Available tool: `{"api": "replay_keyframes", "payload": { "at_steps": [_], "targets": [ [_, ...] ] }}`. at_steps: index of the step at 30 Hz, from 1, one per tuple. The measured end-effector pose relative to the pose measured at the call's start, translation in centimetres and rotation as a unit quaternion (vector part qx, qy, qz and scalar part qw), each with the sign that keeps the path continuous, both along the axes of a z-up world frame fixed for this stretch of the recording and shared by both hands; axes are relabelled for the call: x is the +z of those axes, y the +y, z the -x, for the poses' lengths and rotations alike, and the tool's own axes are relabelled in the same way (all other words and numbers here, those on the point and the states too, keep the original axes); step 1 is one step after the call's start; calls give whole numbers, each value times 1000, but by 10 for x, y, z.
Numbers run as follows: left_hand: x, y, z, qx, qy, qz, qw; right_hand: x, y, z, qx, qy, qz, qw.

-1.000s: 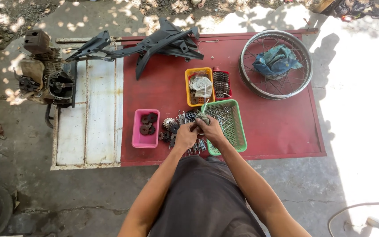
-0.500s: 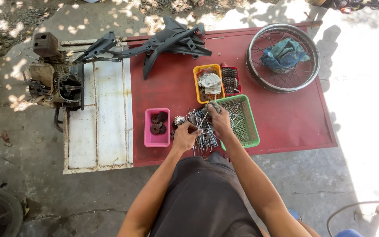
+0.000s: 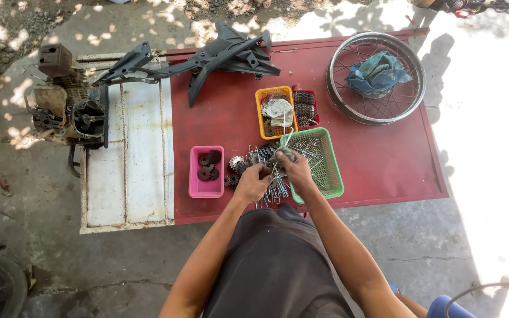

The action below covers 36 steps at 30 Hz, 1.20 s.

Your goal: Sorting through a pile of metal wheel spokes and inspecting a sprocket gear on a work table.

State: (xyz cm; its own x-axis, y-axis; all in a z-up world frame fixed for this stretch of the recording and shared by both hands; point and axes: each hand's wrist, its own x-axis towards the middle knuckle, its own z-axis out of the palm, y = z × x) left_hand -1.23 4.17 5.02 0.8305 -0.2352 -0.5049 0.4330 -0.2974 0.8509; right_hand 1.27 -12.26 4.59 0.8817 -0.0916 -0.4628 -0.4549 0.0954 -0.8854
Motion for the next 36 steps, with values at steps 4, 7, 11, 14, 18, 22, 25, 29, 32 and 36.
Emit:
{"api": "replay_keyframes", "payload": {
  "at_steps": [4, 7, 11, 14, 18, 22, 25, 29, 32, 36],
  "targets": [
    [-1, -24, 10, 11, 33, -1, 999, -23, -41, -21, -38, -9, -13, 999],
    [-7, -38, 19, 22, 22, -3, 1000, -47, -61, -31, -70, -5, -25, 997],
    [12, -56, 16, 58, -25, 13, 998, -15, -49, -16, -2, 2, -17, 1000],
    [14, -60, 11, 97, -46, 15, 994, -11, -40, 3, 56, -1, -27, 998],
    [-2, -59, 15, 118, -51, 17, 992, 0, -39, 3, 131, -46, -2, 990],
    [25, -51, 14, 121, -19, 31, 992, -2, -35, -12, 119, -20, 3, 993],
    [14, -42, 15, 107, -22, 32, 993, 0, -36, -32, 62, -22, 3, 998],
    [6, -23, 21, 84, -15, 35, 996, 4, -30, -44, -11, -24, -19, 999],
    [6, -6, 21, 58, -29, 35, 997, 10, -14, -30, -32, -15, -9, 999],
    [8, 11, 14, 15, -57, 45, 997, -8, 16, 4, 25, 10, 15, 1000]
  ]
}}
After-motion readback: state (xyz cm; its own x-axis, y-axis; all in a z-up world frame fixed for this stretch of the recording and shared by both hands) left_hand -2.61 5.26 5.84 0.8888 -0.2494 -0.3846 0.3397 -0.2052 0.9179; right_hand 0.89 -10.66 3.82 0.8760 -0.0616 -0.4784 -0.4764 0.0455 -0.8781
